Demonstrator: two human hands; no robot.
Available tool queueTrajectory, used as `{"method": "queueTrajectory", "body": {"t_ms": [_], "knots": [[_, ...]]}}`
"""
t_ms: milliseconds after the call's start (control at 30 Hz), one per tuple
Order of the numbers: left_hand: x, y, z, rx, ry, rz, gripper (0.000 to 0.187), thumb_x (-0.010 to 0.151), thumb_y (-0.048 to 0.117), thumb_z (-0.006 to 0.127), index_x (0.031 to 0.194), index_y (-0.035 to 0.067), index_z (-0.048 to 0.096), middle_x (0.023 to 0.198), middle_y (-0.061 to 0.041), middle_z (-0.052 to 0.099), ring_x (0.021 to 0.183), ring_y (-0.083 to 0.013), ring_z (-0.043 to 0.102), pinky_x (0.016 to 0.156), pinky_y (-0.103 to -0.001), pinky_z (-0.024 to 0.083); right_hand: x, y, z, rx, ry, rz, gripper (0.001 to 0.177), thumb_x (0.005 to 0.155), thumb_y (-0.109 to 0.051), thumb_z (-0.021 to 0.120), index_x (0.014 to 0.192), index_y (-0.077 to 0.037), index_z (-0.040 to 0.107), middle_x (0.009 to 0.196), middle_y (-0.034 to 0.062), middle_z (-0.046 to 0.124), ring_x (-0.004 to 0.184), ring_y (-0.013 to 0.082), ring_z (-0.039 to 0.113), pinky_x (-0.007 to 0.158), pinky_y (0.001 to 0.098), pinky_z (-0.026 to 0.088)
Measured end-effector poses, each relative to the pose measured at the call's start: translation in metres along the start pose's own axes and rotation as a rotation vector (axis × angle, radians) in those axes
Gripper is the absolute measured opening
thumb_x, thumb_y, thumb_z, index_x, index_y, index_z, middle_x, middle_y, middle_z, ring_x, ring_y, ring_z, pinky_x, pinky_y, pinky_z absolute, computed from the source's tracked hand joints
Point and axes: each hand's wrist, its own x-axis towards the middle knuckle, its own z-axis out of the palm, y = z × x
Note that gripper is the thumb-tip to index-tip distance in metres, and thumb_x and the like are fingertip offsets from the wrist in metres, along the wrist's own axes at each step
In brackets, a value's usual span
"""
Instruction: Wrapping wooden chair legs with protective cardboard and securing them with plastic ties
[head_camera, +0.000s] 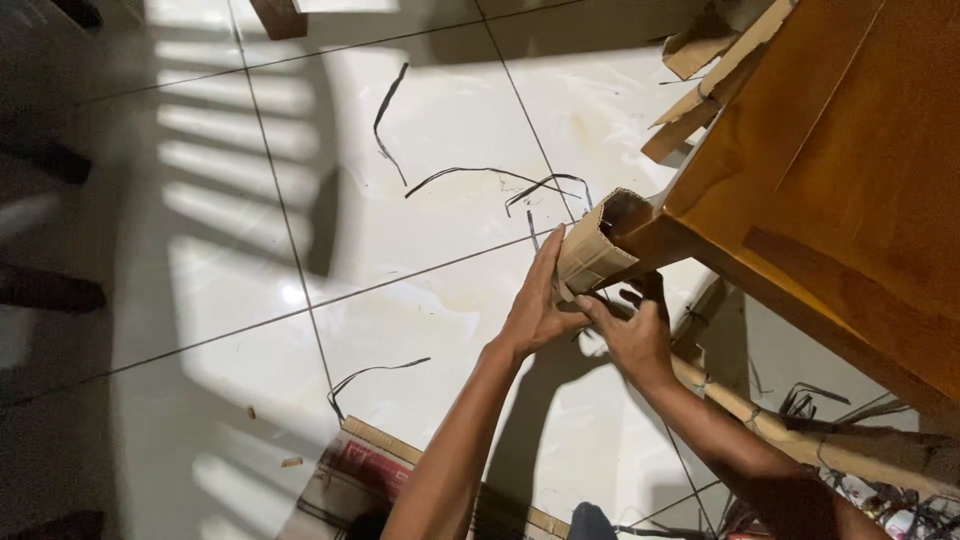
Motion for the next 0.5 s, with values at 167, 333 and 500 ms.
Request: {"method": "queueTrajectory", "body": {"t_ms": [167, 333, 500], "knots": [[0.004, 0.0, -0.003, 0.027, 0.012, -0.012, 0.113, 0.074, 0.032, 0.087, 0.165, 0.025, 0.021, 0.167, -0.013, 0.028, 0.153, -0.0445, 0.024, 0.125, -0.066, 0.02, -0.025, -0.01, 0.008, -0.052, 0.093, -0.166, 0.044, 0.097, -0.041, 0.076, 0.105, -0.001, 0.06, 0.08, 0.0222, 0.066, 0.079, 0.0398, 0.068, 0.074, 0.047, 0.053], [0.011, -0.01, -0.009, 0.024, -0.025, 0.023, 0.107, 0.072, 0.025, 0.09, 0.162, 0.027, 0.033, 0.166, -0.009, 0.034, 0.153, -0.0384, 0.029, 0.127, -0.059, 0.023, -0.063, 0.022, 0.04, -0.11, -0.156, -0.15, 0.022, 0.099, -0.038, 0.065, 0.091, -0.017, 0.066, 0.063, 0.0091, 0.07, 0.062, 0.0271, 0.072, 0.061, 0.0356, 0.055], [0.012, -0.018, -0.019, 0.175, -0.123, 0.15, 0.087, 0.084, 0.0, 0.046, 0.163, 0.032, 0.026, 0.149, -0.016, 0.043, 0.124, -0.0348, 0.045, 0.103, -0.045, 0.039, -0.057, 0.062, 0.088, -0.185, -0.63, -0.484, 0.013, 0.091, -0.007, 0.058, 0.08, -0.002, 0.051, 0.08, 0.0161, 0.062, 0.068, 0.0333, 0.059, 0.06, 0.0485, 0.042]]}}
